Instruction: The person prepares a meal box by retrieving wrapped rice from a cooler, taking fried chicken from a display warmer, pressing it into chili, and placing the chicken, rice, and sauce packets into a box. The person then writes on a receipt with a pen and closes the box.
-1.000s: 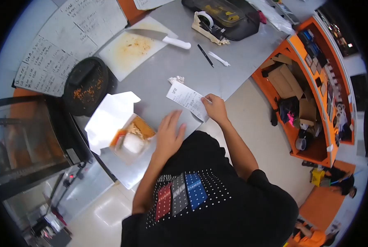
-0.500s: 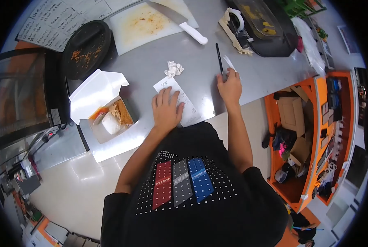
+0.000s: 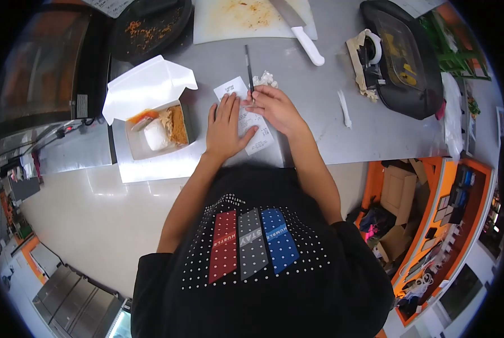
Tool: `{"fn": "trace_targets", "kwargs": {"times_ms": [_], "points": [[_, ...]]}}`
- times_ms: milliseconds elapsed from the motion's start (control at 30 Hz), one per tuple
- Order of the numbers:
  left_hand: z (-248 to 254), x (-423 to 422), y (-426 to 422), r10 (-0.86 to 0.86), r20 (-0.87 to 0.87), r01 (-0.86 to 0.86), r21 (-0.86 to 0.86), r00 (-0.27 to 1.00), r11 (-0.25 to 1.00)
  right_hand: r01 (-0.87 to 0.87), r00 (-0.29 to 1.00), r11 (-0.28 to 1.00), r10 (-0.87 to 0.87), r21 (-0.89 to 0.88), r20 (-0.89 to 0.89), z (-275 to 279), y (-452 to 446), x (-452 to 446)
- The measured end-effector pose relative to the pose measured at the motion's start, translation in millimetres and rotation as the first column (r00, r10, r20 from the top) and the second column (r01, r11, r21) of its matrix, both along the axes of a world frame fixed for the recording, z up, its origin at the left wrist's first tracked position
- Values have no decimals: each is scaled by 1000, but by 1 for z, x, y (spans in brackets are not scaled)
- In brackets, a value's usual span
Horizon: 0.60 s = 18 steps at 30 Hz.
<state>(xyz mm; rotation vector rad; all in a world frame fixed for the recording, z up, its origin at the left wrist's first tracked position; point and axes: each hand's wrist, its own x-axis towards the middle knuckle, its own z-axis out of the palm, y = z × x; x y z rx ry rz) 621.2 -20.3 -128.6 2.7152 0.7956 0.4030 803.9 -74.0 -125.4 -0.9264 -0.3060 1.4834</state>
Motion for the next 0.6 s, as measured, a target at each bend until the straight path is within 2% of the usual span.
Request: {"fn": "trace_targets", "kwargs": {"times_ms": [100, 133, 233, 267, 367, 467, 567, 600], "points": [[3, -3, 3, -7, -23, 6, -35, 1000, 999, 356, 932, 934, -354, -17, 77, -13, 9, 8], [5, -3, 3, -8, -27, 6, -59, 1000, 998, 451, 882, 892, -442, -23, 163, -2, 9, 13], [7, -5, 3, -9, -40, 6, -86, 999, 996, 381, 847, 924, -336, -31, 412, 3, -2, 36], [6, -4, 4, -12, -42, 9, -87, 999, 996, 380, 845, 924, -367, 46, 388, 4, -6, 36], [5, -4, 5, -12, -67, 5, -98, 998, 995, 305, 837, 950, -300, 64, 458, 6, -19, 18], [3, -4, 4, -7, -43, 3, -98, 999, 995, 201, 867, 966, -254, 164, 428, -2, -31, -7], [3, -5, 6, -9, -50, 5, -82, 999, 997, -17, 738, 979, -124, 201, 663, -25, -39, -14], [3, -6, 6, -10, -60, 5, -77, 998, 997, -32, 710, 980, -115, 195, 695, -21, -39, -16]]}}
